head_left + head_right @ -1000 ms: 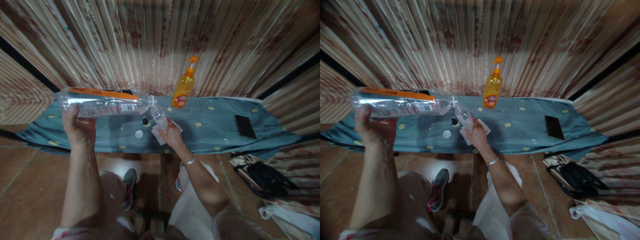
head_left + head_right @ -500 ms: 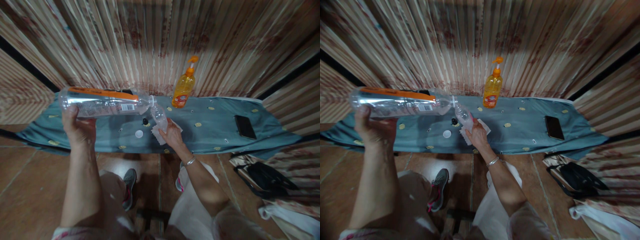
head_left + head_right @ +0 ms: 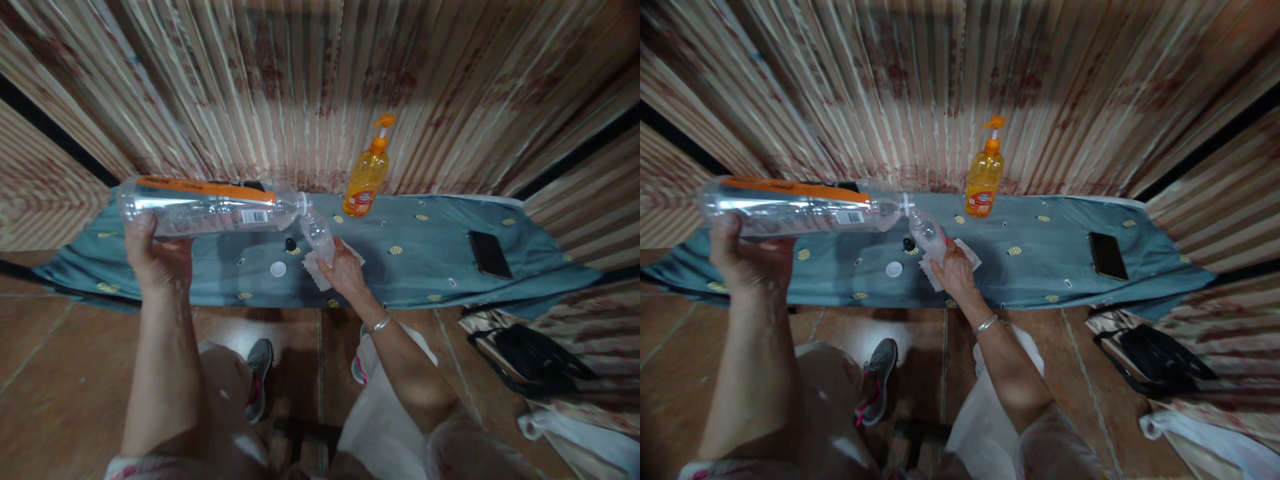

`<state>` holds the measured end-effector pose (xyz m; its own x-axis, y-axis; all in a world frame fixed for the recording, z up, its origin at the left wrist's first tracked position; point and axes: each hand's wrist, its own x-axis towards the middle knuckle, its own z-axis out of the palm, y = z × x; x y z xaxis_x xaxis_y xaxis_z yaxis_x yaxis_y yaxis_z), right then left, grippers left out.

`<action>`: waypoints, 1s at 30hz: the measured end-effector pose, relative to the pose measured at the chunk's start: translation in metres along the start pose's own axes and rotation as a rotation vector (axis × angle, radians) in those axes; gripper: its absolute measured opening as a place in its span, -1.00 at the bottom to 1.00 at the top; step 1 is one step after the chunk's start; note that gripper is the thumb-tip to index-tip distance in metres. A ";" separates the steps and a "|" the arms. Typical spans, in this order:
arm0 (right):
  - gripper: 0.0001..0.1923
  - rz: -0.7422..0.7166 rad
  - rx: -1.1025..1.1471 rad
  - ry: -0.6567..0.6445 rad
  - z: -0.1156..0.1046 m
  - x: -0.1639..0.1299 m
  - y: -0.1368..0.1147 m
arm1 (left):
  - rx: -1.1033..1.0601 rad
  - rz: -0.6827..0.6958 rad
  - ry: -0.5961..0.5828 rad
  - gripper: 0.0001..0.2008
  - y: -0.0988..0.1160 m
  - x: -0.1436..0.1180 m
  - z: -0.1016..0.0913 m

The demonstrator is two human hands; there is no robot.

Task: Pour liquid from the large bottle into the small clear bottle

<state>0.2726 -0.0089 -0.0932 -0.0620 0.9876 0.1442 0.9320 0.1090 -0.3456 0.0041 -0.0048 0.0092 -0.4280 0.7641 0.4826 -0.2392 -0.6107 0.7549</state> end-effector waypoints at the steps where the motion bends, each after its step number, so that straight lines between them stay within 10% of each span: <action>1: -0.32 -0.002 -0.004 0.001 0.000 0.000 0.000 | 0.001 0.000 0.001 -0.61 0.000 0.000 -0.001; 30: -0.34 -0.002 -0.018 0.035 0.003 0.000 0.001 | -0.006 -0.039 0.007 -0.67 -0.002 0.002 -0.007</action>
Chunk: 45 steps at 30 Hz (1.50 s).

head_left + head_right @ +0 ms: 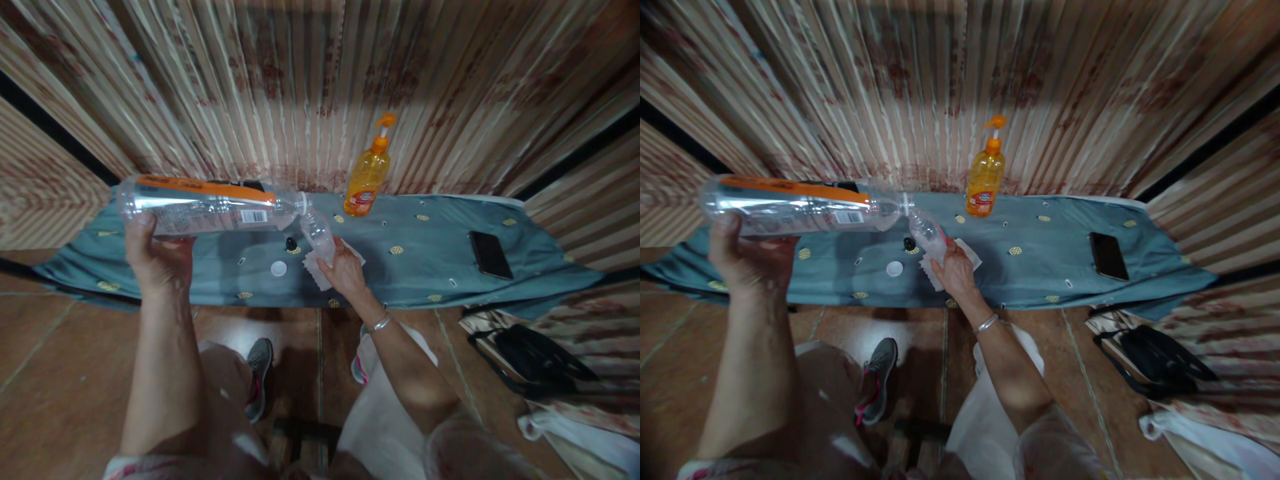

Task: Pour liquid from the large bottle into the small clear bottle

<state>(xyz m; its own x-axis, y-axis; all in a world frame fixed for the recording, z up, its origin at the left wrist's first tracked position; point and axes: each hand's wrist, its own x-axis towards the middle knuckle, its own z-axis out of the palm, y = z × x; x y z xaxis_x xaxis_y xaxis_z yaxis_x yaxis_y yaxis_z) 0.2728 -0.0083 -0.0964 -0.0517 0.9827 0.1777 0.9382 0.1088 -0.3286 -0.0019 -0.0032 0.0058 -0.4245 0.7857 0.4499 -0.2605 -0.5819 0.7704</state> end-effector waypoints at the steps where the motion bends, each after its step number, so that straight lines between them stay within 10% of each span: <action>1: -0.34 -0.002 -0.002 0.003 0.000 0.000 0.000 | 0.008 -0.004 0.003 -0.68 0.000 0.000 0.000; 45: -0.32 -0.012 -0.033 0.006 0.003 -0.001 0.002 | 0.017 -0.001 0.033 -0.58 0.003 -0.001 0.007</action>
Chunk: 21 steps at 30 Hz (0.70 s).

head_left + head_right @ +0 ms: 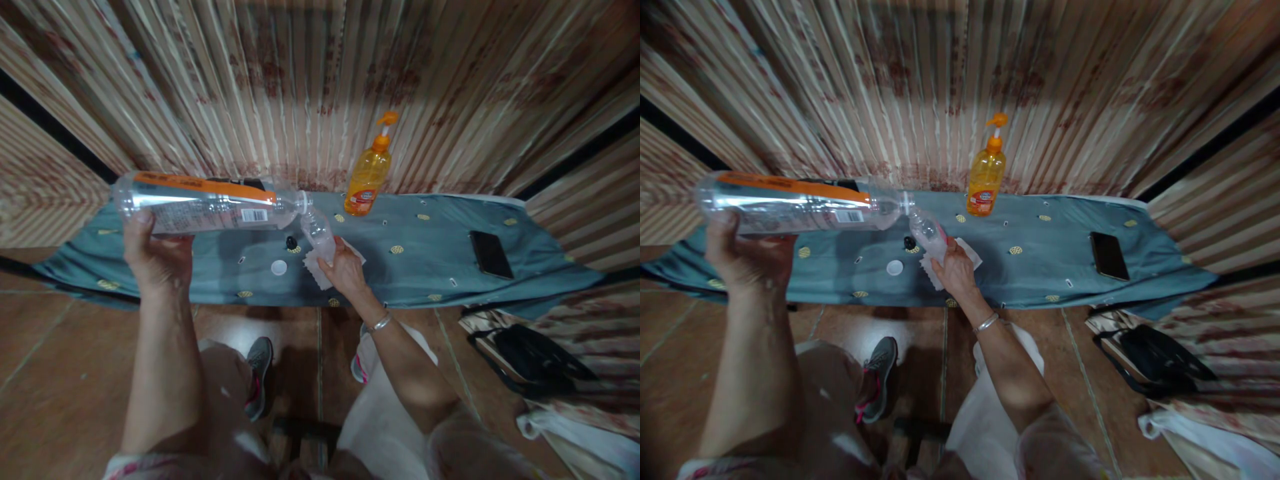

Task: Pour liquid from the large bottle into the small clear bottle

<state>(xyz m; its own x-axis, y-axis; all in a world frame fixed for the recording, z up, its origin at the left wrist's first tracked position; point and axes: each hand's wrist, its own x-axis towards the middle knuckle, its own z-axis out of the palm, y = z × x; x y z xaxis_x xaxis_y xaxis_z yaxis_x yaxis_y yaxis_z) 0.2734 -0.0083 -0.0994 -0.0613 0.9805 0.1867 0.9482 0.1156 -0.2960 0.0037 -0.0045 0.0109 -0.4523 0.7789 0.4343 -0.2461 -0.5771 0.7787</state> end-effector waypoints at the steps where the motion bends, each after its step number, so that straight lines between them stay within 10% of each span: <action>1: -0.32 0.003 0.001 -0.002 0.000 0.000 0.000 | 0.009 -0.001 -0.002 -0.60 0.000 0.000 0.000; 21: -0.34 -0.008 -0.007 0.007 0.000 0.000 0.000 | -0.036 0.036 -0.024 -0.52 -0.002 0.001 -0.003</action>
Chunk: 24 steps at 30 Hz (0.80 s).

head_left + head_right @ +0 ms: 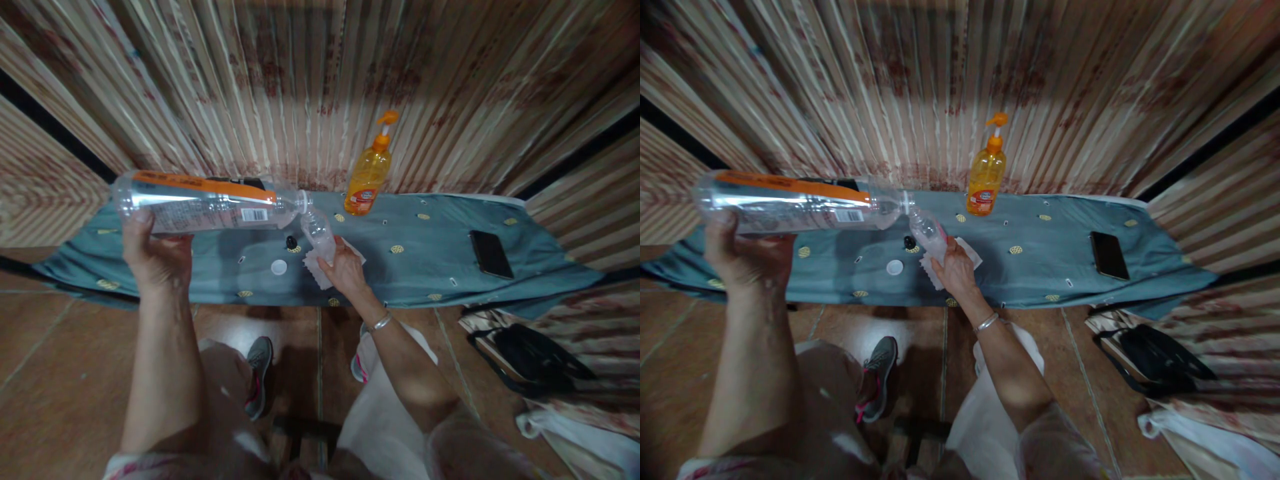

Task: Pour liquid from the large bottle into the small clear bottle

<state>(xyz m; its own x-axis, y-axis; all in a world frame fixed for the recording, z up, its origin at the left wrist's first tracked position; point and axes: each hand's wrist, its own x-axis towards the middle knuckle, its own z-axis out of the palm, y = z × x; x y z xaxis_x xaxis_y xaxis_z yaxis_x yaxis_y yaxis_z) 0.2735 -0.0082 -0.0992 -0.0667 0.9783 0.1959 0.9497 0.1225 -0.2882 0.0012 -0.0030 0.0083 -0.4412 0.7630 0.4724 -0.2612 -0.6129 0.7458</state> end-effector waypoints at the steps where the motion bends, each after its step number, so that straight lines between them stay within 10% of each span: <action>1: -0.34 -0.001 0.001 0.001 0.000 0.000 0.000 | -0.001 -0.002 -0.007 -0.52 0.000 0.000 0.000; 24: -0.32 -0.001 -0.009 0.000 0.000 -0.001 0.000 | -0.014 0.008 -0.034 -0.54 0.002 0.000 0.001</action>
<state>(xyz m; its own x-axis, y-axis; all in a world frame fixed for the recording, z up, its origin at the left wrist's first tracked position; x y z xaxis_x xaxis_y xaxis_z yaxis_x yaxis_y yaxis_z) 0.2738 -0.0088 -0.0992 -0.0677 0.9782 0.1965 0.9524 0.1220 -0.2794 0.0017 -0.0036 0.0102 -0.4138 0.7645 0.4943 -0.2703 -0.6216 0.7352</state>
